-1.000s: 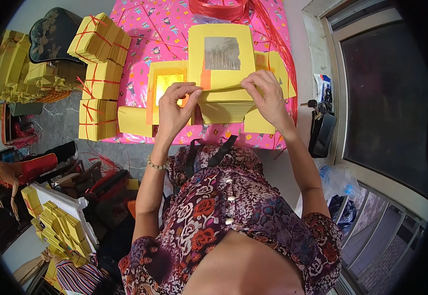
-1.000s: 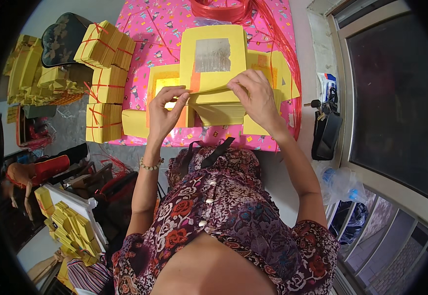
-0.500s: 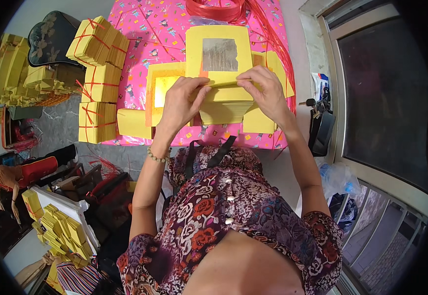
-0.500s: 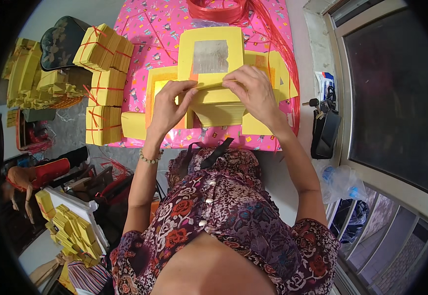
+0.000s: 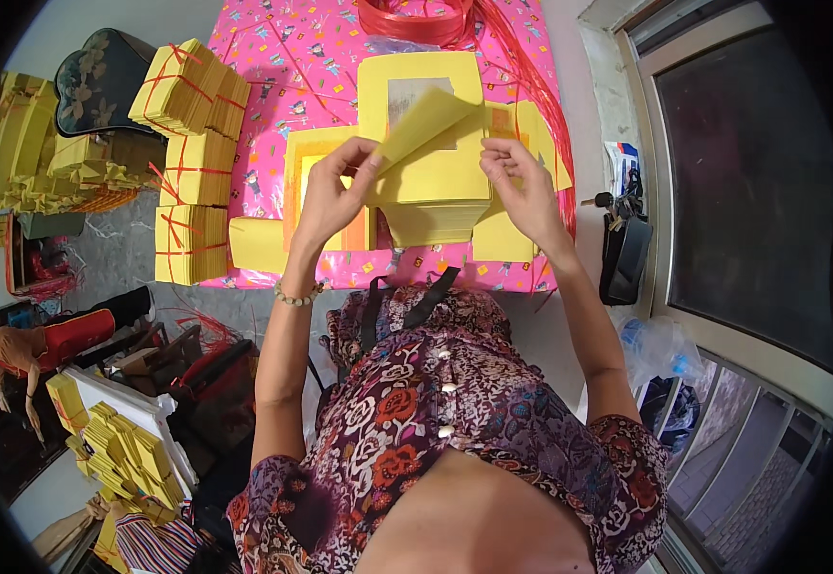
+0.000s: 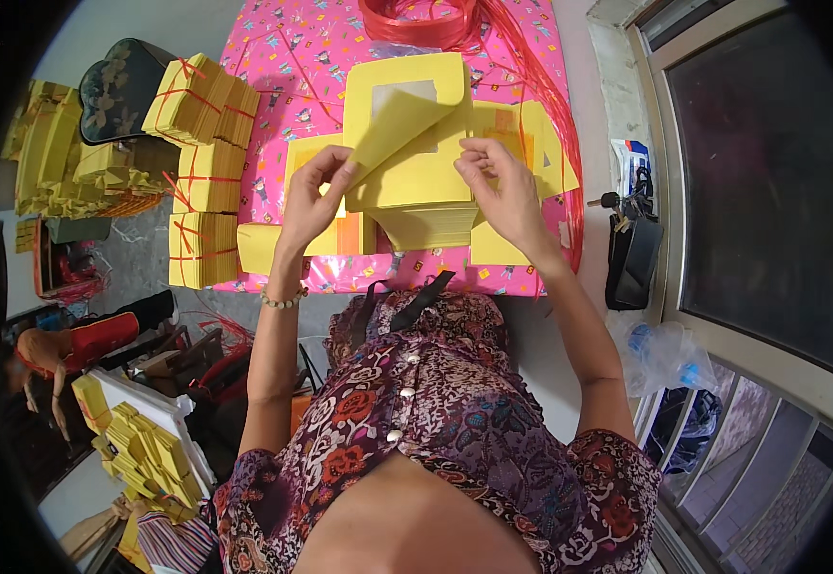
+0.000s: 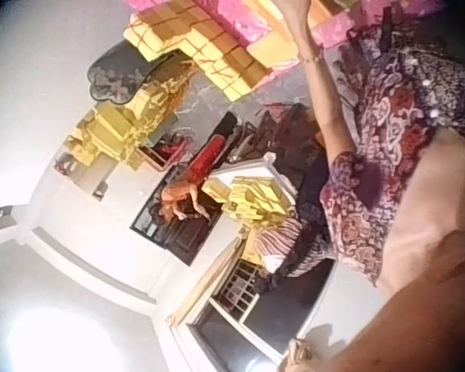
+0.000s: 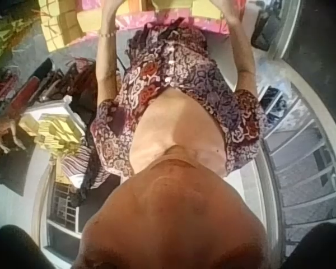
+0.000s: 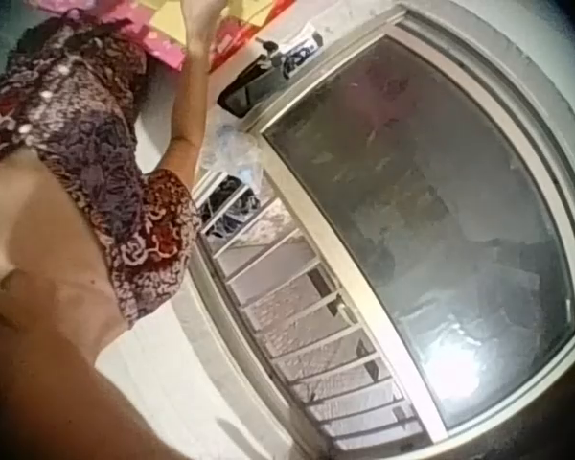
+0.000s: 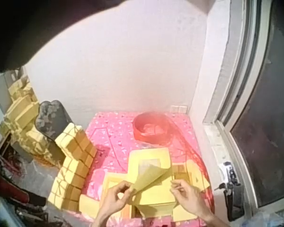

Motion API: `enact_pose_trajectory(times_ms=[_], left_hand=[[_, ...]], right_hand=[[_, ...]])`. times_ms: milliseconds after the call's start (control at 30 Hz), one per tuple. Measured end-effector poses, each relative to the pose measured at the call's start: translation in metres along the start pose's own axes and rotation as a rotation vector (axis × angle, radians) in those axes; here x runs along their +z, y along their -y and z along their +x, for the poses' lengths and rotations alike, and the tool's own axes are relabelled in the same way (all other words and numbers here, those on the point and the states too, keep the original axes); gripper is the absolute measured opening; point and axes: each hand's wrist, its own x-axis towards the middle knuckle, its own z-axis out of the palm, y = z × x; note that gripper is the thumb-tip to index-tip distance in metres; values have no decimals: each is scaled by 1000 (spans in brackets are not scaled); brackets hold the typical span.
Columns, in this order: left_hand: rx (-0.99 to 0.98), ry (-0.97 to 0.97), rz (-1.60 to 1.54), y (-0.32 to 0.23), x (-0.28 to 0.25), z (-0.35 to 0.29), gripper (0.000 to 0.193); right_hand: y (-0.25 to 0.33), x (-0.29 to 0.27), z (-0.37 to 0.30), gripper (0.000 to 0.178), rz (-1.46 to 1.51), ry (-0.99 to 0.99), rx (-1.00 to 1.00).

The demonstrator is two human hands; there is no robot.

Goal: Folding sheets of yellow joss paper into organized stacks.

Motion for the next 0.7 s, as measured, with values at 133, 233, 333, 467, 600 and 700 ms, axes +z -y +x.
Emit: enact_pose_trajectory(times_ms=[133, 233, 333, 467, 600, 700], left_hand=[[159, 145, 278, -16, 2, -7, 28], [345, 215, 497, -35, 3, -6, 31], [-21, 188, 325, -47, 8, 0, 29], [-109, 105, 156, -26, 19, 13, 34], [-153, -24, -368, -23, 39, 20, 32], [-163, -63, -420, -24, 44, 18, 27]], right_hand=[[-16, 3, 5, 35, 206, -36, 154], [-11, 7, 5, 39, 242, -42, 147], [13, 15, 3, 42, 250, -94, 126], [37, 26, 2, 44, 134, -99, -57], [53, 29, -2, 42, -253, -13, -349], [54, 35, -7, 40, -220, 25, -352]])
